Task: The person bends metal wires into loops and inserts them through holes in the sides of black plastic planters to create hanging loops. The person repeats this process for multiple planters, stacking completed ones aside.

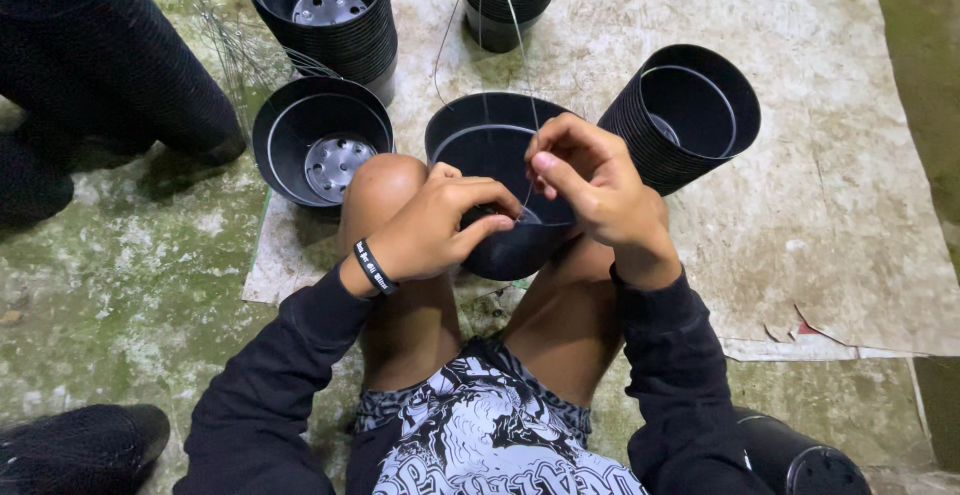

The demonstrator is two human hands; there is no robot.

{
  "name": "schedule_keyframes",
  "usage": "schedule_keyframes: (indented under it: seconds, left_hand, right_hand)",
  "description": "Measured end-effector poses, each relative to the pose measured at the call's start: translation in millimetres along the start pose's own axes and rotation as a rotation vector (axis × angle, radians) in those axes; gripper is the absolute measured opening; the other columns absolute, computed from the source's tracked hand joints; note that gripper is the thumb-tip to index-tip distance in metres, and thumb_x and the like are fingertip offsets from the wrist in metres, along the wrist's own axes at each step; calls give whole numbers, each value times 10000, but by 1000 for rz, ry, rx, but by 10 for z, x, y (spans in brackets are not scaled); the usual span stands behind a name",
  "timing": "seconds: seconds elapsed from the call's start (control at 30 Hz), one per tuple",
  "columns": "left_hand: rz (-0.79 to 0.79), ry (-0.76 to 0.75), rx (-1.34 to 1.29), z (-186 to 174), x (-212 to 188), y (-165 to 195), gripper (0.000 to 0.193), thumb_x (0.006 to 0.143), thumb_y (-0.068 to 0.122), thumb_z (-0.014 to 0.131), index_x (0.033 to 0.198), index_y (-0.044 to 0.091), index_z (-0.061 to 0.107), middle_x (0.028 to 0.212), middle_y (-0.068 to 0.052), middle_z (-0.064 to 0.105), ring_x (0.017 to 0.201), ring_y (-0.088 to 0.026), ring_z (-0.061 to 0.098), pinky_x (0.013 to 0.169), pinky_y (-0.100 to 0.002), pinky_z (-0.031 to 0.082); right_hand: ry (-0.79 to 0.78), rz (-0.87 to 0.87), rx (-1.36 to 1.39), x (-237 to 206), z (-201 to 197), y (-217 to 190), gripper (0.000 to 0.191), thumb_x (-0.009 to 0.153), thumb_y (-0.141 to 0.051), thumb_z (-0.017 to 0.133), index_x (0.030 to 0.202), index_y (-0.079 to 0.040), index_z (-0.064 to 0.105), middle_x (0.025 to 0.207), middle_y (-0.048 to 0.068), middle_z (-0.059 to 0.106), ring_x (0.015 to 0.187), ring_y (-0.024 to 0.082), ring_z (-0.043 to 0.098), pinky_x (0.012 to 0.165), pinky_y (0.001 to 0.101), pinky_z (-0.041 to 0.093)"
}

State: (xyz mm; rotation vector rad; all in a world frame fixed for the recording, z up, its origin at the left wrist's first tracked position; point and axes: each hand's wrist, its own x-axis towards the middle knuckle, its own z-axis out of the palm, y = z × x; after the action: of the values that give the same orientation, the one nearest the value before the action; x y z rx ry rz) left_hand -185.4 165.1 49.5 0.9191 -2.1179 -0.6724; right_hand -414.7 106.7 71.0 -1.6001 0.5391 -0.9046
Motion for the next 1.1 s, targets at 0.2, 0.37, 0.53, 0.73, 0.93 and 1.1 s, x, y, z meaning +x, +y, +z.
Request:
schedule_keyframes:
  seconds: [0.2,0.37,0.53,0.73,0.93,1.1]
  left_hand:
    - [-30,60,-18,59,-14,-4,117,911,196,740,983,104,730,979,-11,753,898,-182,614,902,-340,354]
    - [-3,188,-47,134,-60,12,97,914,178,748,962,97,725,950,-13,749,914,-155,675,958,-349,371]
    - [29,330,35,231,-90,43,76,898,129,776,925,84,720,909,-21,734,894,-176,676,1038,-386,370]
    - [120,463,99,384,-127,57,137,850,36,809,924,99,712,917,-5,718,897,-167,685,1065,-409,366]
    - [342,426,251,389,-158,-54,251,822,3,783,1062,62,738,1049,-50,718,1001,-217,678,1047,-467,434]
    - [551,373,361,338,-105,-142,285,813,62,729,1089,-8,726,1078,-109,706,1024,-274,662,952,-452,514]
  right_hand:
    - [-156,6,-26,-77,52,-43,134,1042,0,635,1156,2,565,1046,34,604,969,81,588,871,241,510]
    - [-104,67,-85,-101,72,-76,101,1004,-6,633,1092,11,588,952,27,644,857,76,630,779,242,541]
    - [3,60,-78,-69,137,-51,60,1014,3,649,1031,16,593,900,30,650,801,79,633,724,240,542]
    - [-12,66,-17,12,109,-28,63,1006,14,653,1019,20,592,875,36,649,773,89,644,687,245,541]
    - [-30,102,-3,20,57,-12,64,1003,7,656,1019,19,595,870,40,653,776,95,654,694,250,557]
    - [-9,79,16,33,49,37,80,1007,1,665,1006,14,586,879,40,658,768,95,653,691,251,558]
